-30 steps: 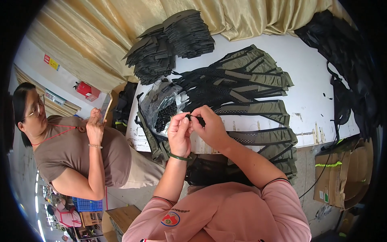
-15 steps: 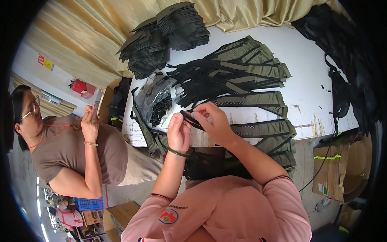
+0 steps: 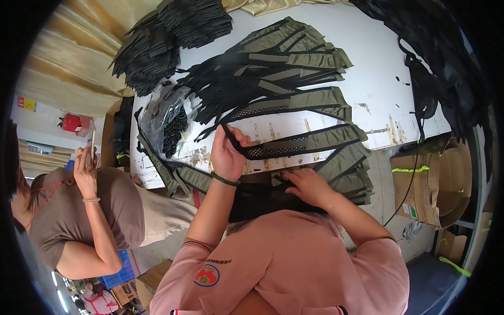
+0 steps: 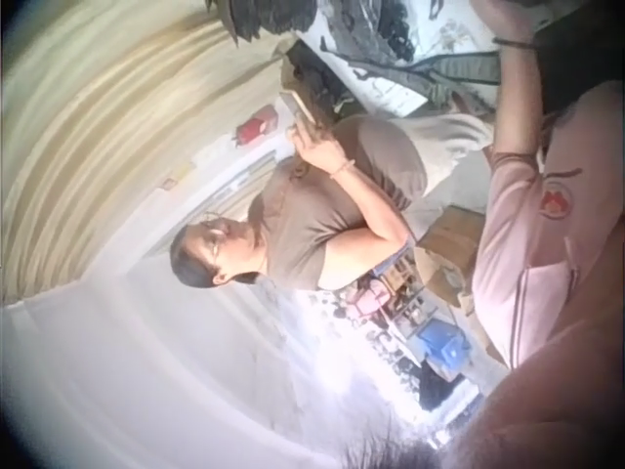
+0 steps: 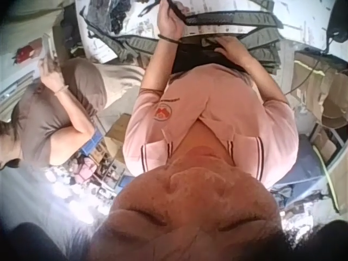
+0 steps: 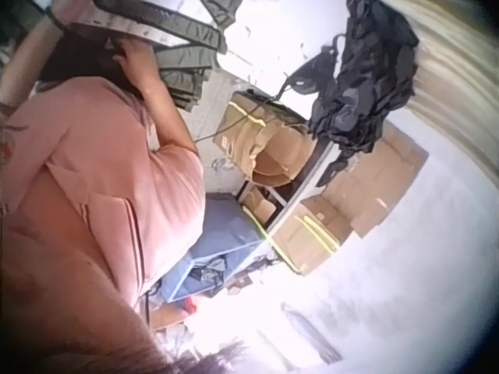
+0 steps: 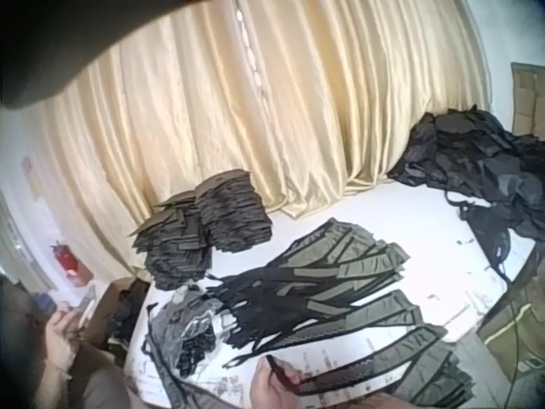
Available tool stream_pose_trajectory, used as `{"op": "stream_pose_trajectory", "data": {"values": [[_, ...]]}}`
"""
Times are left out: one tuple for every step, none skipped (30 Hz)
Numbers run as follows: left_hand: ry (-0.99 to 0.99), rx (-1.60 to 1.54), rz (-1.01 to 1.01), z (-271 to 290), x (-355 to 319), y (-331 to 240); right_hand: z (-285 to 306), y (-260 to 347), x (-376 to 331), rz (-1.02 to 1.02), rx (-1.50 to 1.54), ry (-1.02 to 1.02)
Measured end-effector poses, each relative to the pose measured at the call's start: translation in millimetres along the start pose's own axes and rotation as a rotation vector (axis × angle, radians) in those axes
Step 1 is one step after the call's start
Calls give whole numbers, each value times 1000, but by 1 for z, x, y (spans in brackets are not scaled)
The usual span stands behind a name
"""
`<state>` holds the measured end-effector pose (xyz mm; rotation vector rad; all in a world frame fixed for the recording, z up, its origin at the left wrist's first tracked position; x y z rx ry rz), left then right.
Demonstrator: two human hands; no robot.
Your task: Assembling and inspecting green and black mesh straps at a manufacturing workbench.
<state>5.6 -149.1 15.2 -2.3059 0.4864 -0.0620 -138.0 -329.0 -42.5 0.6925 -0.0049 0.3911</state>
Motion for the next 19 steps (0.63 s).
{"op": "stream_pose_trajectory", "data": {"values": [[2, -1, 1, 2, 3, 4, -4, -1, -5, -13, -58, 2], [3, -40, -36, 4, 6, 5, -10, -3, -8, -24, -94, 0], [3, -78, -75, 5, 9, 6, -13, -2, -12, -22, -95, -2], [5, -75, -77, 4, 11, 6, -16, 1, -13, -73, -122, 84], [9, -73, -119, 4, 12, 6, -19, 4, -14, -123, -150, 171], [13, -70, -161, 4, 14, 7, -28, 3, -18, -98, -240, 192], [12, -67, -165, 3, 15, 8, -33, 7, -21, -94, -239, 191], [-11, -22, -221, 3, 17, 10, -37, 11, -23, -100, -282, 234], [-34, 22, -276, 3, 18, 12, -42, 14, -24, -106, -325, 278], [-39, 44, -297, 2, 17, 15, -42, 18, -24, -88, -317, 256], [-40, 42, -298, 0, 16, 20, -43, 21, -24, -88, -318, 258], [-92, 143, -321, -2, 13, 25, -46, 24, -24, -88, -322, 275], [-146, 246, -345, -3, 8, 29, -47, 26, -25, -87, -325, 293], [-161, 332, -382, 3, 6, 37, -48, 28, -24, -87, -326, 296], [-164, 330, -382, 8, 4, 41, -49, 28, -22, -92, -319, 302], [-161, 390, -396, 11, 2, 44, -49, 29, -21, -100, -312, 307], [-159, 451, -411, 13, 0, 46, -50, 31, -21, -102, -314, 309], [-165, 451, -377, 17, -1, 48, -50, 33, -22, -115, -310, 326], [-170, 451, -344, 19, -2, 46, -49, 34, -21, -128, -308, 341]]}}
Point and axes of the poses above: each hand's wrist, its own x-axis towards the middle knuckle, its own z-axis out of the back of the hand, y = z × x, the point moved 1 cm from there along x, towards the middle knuckle, and after that the axes turned 4 degrees about z, right-handed, at the moved point
